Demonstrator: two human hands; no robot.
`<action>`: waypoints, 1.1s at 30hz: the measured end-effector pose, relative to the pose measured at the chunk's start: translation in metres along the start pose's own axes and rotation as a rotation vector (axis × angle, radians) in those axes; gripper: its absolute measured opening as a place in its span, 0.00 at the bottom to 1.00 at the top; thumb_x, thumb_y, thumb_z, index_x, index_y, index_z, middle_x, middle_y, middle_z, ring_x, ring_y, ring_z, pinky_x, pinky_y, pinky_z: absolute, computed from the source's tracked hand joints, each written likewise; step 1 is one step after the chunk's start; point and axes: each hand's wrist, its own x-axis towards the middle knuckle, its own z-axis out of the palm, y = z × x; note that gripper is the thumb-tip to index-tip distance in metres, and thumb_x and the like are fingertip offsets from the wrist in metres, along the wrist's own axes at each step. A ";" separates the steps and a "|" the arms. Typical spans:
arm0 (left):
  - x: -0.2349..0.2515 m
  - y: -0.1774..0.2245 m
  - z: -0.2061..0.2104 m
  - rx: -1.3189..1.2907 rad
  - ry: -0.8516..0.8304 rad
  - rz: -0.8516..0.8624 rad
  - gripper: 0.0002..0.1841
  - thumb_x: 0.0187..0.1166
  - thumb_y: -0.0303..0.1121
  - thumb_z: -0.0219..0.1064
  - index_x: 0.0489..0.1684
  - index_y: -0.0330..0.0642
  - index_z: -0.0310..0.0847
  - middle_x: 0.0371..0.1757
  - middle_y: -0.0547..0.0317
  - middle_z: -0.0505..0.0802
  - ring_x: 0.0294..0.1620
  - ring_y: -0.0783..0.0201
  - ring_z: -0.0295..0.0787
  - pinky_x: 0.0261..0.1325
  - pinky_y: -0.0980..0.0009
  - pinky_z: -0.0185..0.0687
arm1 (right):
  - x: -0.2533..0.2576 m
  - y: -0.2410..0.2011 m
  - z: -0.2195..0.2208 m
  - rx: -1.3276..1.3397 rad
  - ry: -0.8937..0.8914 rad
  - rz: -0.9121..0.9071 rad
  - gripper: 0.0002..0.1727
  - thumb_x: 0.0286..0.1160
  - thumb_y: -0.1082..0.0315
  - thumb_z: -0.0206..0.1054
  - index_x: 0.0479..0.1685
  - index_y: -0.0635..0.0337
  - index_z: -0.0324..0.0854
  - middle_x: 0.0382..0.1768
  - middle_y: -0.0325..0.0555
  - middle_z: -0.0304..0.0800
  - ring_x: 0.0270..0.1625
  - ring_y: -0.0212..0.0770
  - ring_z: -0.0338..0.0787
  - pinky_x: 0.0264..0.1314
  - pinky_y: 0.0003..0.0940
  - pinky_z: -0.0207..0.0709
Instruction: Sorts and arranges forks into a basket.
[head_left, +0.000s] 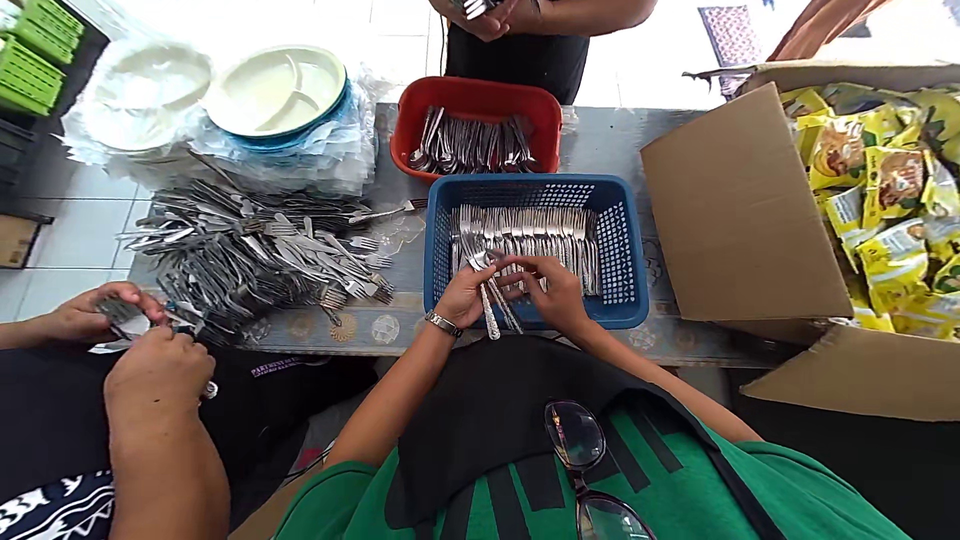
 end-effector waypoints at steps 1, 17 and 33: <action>0.000 0.000 0.002 0.028 -0.010 -0.012 0.18 0.95 0.26 0.41 0.77 0.43 0.66 0.65 0.49 0.92 0.51 0.53 0.97 0.56 0.55 0.93 | 0.002 -0.003 -0.003 0.023 -0.011 0.117 0.15 0.80 0.76 0.64 0.61 0.68 0.87 0.52 0.59 0.92 0.50 0.49 0.93 0.55 0.43 0.88; -0.030 0.021 -0.037 0.040 0.307 0.158 0.20 0.98 0.40 0.41 0.74 0.41 0.72 0.60 0.53 0.93 0.51 0.57 0.96 0.55 0.58 0.94 | 0.028 0.031 -0.013 0.400 -0.123 0.905 0.20 0.88 0.58 0.65 0.64 0.66 0.78 0.43 0.51 0.91 0.32 0.37 0.91 0.39 0.35 0.88; -0.031 0.000 -0.044 -0.090 0.306 0.281 0.17 0.96 0.29 0.44 0.72 0.37 0.74 0.63 0.50 0.93 0.59 0.54 0.95 0.63 0.55 0.91 | 0.044 0.012 -0.025 0.446 -0.171 0.735 0.18 0.81 0.78 0.66 0.68 0.67 0.78 0.46 0.49 0.90 0.38 0.30 0.84 0.45 0.29 0.79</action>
